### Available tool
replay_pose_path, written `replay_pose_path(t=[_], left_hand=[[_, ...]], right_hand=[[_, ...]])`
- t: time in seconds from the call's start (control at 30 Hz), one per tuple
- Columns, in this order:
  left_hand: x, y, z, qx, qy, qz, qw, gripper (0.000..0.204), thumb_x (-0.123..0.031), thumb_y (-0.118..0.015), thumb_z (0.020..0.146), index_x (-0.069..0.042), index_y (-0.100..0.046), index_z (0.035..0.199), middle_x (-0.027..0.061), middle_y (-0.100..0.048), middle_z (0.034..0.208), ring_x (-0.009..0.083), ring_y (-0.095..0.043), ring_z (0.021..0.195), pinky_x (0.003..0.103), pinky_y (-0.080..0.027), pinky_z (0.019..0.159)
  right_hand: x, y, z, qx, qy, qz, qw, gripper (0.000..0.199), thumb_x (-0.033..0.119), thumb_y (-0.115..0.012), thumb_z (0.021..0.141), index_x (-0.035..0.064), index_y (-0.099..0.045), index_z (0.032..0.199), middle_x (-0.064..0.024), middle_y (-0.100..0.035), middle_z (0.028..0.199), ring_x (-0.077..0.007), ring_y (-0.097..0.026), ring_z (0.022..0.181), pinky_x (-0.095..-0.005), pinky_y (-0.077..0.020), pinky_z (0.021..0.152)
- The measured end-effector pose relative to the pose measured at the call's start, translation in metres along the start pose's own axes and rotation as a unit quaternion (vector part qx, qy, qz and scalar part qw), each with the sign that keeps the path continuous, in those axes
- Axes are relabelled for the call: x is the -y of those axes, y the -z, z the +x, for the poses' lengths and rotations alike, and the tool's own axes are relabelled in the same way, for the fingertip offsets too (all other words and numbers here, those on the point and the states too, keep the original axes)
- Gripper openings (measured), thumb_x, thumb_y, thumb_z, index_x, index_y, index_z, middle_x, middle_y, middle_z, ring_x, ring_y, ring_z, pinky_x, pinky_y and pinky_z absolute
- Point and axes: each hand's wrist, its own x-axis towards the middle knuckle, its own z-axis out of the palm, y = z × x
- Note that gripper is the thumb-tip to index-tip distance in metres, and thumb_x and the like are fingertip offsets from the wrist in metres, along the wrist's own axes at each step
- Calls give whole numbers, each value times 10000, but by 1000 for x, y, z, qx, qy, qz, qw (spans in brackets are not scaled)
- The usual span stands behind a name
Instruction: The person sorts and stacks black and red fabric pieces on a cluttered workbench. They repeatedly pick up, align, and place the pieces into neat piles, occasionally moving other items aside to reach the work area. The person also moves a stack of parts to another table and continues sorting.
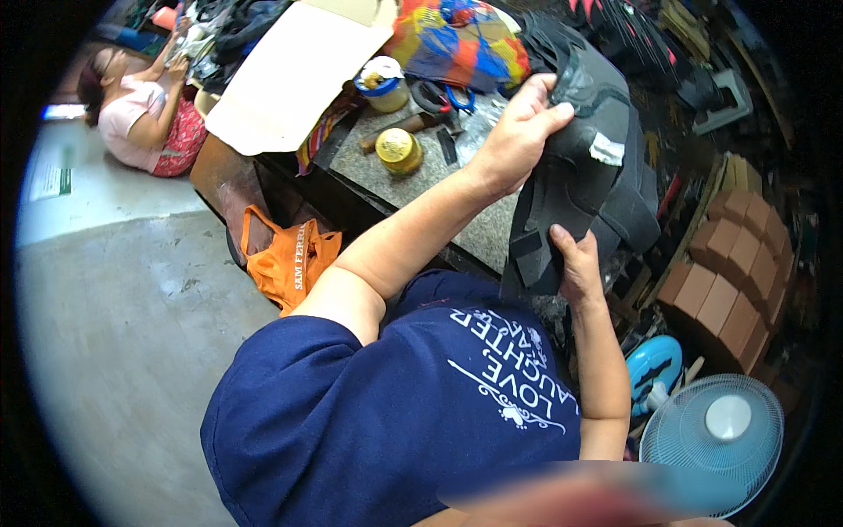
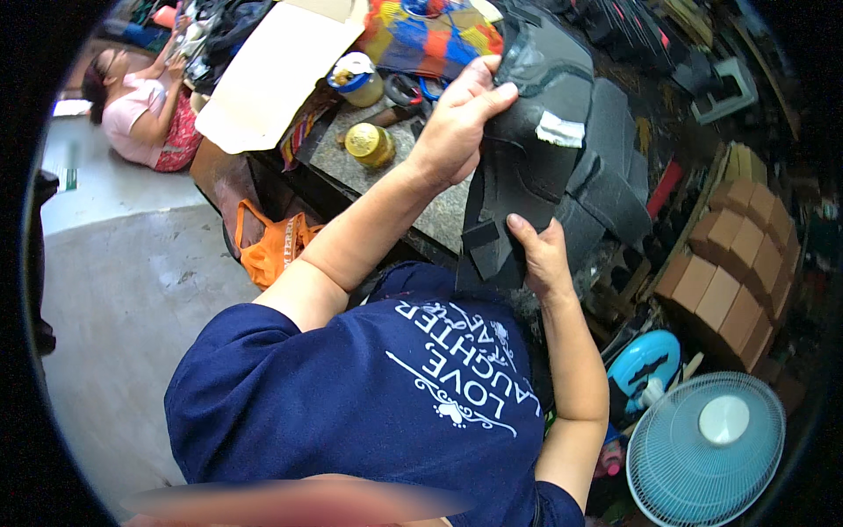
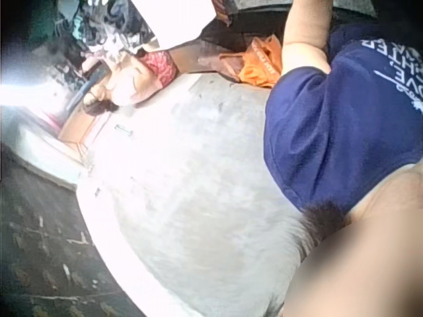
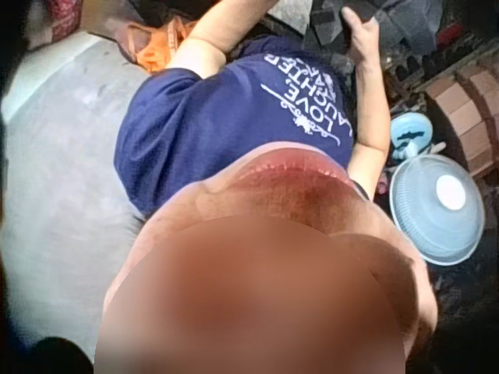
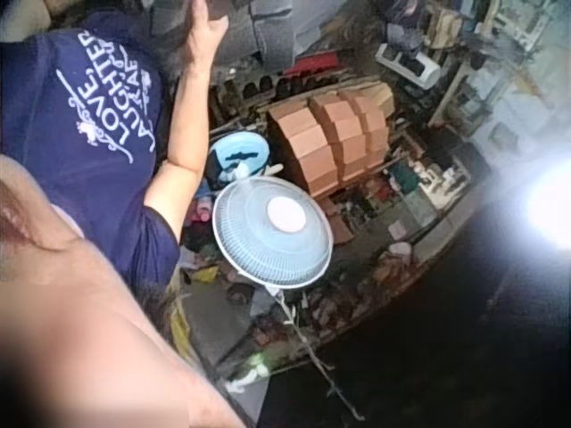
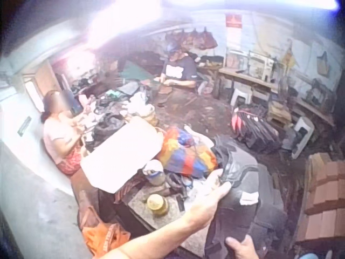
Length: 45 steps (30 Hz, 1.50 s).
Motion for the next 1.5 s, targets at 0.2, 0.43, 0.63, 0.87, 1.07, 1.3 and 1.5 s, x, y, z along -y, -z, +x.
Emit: replay_pose_path(t=[0.2, 0.43, 0.63, 0.87, 1.07, 1.3, 1.5], left_hand=[[44, 81, -35, -243, 221, 278, 903, 749, -386, -661, 831, 71, -365, 1346, 201, -526, 1267, 233, -515, 1149, 347, -408, 980], [81, 136, -58, -134, 160, 463, 862, 749, -200, -723, 739, 82, -355, 1327, 293, -546, 1207, 365, -537, 1155, 375, -405, 997], [56, 154, -49, -59, 178, 642, 743, 791, -230, -700, 776, 0, -286, 1409, 307, -510, 1263, 401, -508, 1190, 410, -401, 1002], [62, 133, -48, -88, -4, 757, 647, 855, -111, -694, 771, -38, -188, 1455, 281, -441, 1259, 449, -508, 1112, 459, -441, 930], [69, 133, -52, -42, 2, 877, 479, 667, -135, -676, 794, -230, -404, 1396, 199, -457, 1255, 372, -473, 1107, 461, -433, 917], [75, 115, -53, -76, -38, 912, 402, 726, -124, -644, 720, -137, -383, 1397, 224, -331, 1414, 403, -373, 1226, 536, -365, 959], [107, 37, -35, 130, -178, 844, 489, 704, -107, -612, 706, -126, -423, 1383, 220, -287, 1464, 410, -269, 1353, 511, -233, 1088]], right_hand=[[-50, 11, 45, -91, -164, -98, 977, 380, 156, -637, 857, 0, -549, 1192, -99, -657, 1022, -209, -650, 883, -341, -550, 738], [-70, 16, 55, -1, -227, -20, 974, 308, 235, -609, 912, 16, -541, 1118, -99, -660, 957, -215, -669, 793, -364, -576, 677], [-38, 8, 58, 148, -301, -422, 842, 537, 505, -476, 940, -16, -593, 882, -110, -630, 621, -189, -634, 493, -279, -501, 444], [-1, 34, 39, 56, -97, -477, 872, 324, 355, -587, 915, 33, -622, 928, -85, -630, 660, -146, -607, 509, -313, -492, 492], [37, 87, -15, 11, -45, -481, 875, 301, 317, -603, 900, 27, -644, 968, -74, -630, 711, -145, -613, 578, -300, -497, 552], [43, 177, -114, -189, -44, -439, 877, 278, 265, -588, 911, 52, -627, 1085, -54, -631, 798, -120, -584, 650, -271, -500, 585], [14, 243, -164, -256, -85, -403, 875, 320, 294, -549, 931, 82, -585, 1168, 5, -580, 783, -64, -540, 617, -210, -416, 524]])
